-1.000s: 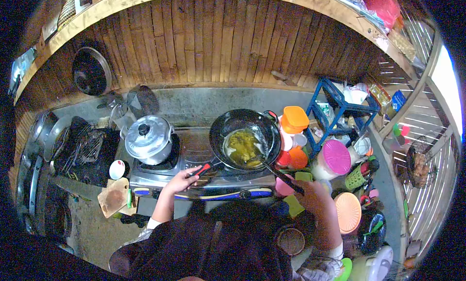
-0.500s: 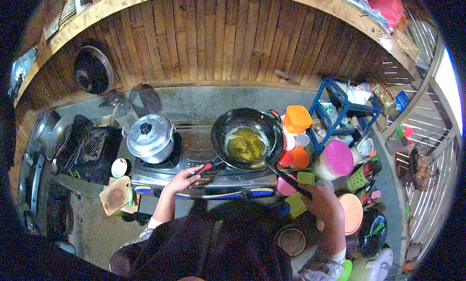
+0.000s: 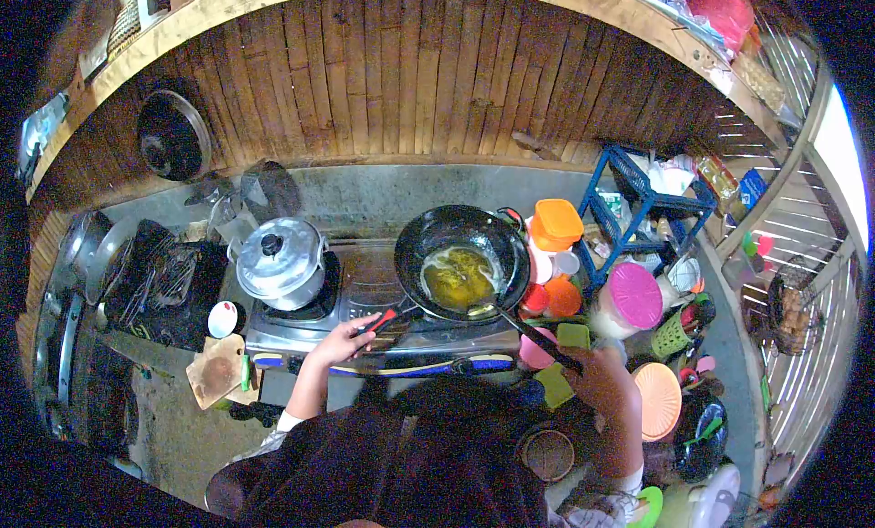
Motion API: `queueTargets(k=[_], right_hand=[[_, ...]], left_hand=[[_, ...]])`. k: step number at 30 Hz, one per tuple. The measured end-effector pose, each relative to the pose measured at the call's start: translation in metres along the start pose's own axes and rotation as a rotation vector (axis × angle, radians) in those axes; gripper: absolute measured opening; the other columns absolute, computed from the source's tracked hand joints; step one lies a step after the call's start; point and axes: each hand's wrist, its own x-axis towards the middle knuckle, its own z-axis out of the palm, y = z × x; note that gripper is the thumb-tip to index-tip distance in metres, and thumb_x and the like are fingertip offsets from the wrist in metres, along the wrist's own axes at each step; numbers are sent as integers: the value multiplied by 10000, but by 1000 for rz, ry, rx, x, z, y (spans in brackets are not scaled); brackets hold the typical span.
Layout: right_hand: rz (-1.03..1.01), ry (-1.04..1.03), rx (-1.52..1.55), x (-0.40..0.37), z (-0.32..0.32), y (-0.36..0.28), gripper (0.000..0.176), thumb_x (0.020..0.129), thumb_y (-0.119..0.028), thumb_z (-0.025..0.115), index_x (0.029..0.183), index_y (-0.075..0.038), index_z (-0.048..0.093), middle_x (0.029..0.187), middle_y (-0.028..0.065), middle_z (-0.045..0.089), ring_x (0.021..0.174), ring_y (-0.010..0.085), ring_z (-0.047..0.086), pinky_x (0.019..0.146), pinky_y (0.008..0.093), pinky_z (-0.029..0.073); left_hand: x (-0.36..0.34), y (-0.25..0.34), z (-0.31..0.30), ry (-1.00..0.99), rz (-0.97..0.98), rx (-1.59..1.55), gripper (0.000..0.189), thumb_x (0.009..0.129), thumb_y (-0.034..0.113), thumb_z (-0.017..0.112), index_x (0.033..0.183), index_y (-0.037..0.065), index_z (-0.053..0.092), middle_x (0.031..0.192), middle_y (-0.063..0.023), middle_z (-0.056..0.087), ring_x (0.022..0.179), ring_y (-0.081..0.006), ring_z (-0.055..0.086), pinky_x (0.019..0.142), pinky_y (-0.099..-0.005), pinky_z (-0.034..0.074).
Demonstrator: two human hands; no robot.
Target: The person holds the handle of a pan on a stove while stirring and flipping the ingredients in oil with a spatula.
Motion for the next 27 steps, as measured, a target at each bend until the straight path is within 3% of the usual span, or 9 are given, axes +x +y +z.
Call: queueTargets(k=[10,13,16,19,21,27], right_hand=[[25,-23,-19,16,9,-1,368,703,-147,623,1057,-51,593,939,198,606,891,351,572,808,382,443],[-53,37,-6,22,14,-2,353,709,-155,615,1049,-62,598,930,194,609,871,358,575,787,390,452],[-13,-34,-34,31,17,-16,360,722,-166,600,1071,-79,585,922,195,608,841,363,580,759,401,460],[-138,39,-6,42,31,-18,379,735,-169,584,1106,-91,562,908,197,607,818,362,586,739,409,464],[-196,39,66,50,34,-21,351,770,-209,569,1093,-76,534,830,220,602,770,402,573,683,457,464],[-188,52,172,91,74,-12,426,759,-182,587,1159,-67,498,912,237,589,854,391,566,767,452,444]], left_hand=[[-1,-2,2,12,60,19,467,851,193,553,1293,248,411,616,51,508,470,-22,399,411,-178,343],[-5,4,3,-2,75,-6,468,847,184,553,1291,239,417,620,57,507,472,-19,395,419,-176,345],[-8,10,4,2,52,12,472,845,177,553,1293,234,415,626,60,510,472,-19,396,424,-175,345],[-8,9,4,6,51,5,473,844,173,553,1293,233,415,633,61,514,469,-21,396,427,-175,347],[-6,4,6,32,86,27,476,844,163,552,1294,231,413,644,56,519,471,-23,399,430,-176,351],[-4,-2,6,30,68,-7,473,851,156,545,1298,228,407,646,35,531,478,-24,402,425,-179,355]])
